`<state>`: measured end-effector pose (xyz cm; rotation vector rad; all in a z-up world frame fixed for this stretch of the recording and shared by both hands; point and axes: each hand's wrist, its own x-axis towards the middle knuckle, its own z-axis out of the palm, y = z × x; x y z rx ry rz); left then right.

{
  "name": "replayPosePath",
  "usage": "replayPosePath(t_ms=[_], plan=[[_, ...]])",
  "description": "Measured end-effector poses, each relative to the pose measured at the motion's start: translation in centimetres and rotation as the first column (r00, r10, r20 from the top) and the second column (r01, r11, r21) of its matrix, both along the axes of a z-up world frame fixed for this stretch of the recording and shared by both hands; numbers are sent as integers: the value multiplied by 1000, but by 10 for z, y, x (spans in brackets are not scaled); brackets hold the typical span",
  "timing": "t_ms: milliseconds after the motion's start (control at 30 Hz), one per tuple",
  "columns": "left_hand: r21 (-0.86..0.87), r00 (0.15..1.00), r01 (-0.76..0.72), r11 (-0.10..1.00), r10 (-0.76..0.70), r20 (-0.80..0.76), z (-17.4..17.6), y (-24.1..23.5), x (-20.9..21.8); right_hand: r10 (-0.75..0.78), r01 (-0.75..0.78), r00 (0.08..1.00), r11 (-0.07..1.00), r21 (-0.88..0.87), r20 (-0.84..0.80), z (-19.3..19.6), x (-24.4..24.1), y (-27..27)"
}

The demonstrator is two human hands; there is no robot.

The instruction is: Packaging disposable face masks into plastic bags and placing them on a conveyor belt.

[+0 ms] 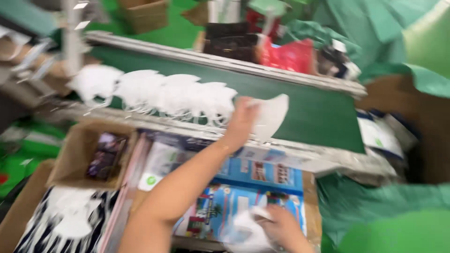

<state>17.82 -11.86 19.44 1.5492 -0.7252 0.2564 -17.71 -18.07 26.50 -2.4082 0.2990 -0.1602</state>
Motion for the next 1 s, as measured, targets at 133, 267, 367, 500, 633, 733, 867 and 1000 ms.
replayPosePath(t_ms=[133, 267, 367, 500, 633, 733, 867, 1000], plan=[[-188, 913, 158, 970, -215, -347, 29, 54, -43, 279, -289, 957, 939, -185, -79, -77, 84, -40], [-200, 810, 239, 950, -309, -499, -20, 72, -79, 64, -123, 990, 818, 561, 124, -88, 95, -40], [-155, 748, 297, 942, -330, -576, -63, 76, -108, -156, 83, 987, 366, 927, -27, -109, 121, -37], [-636, 624, 269, 723, -634, -457, -104, 99, -118, -219, 82, 975, 523, 849, 41, -162, 118, -39], [390, 957, 222, 894, -276, 88, -57, 129, -122, -126, 67, 985, 905, 419, 115, -201, 101, -23], [755, 935, 230, 614, -355, 4, -74, 121, -134, 6, -127, 968, 874, 468, 251, -200, 96, -1], [610, 926, 254, 751, -371, 72, -108, 128, -138, 17, -105, 974, 918, 383, 226, -224, 97, -9], [795, 987, -97, 598, 161, -1, -120, 160, -114, 59, -72, 997, 914, 399, 46, -193, 87, -31]])
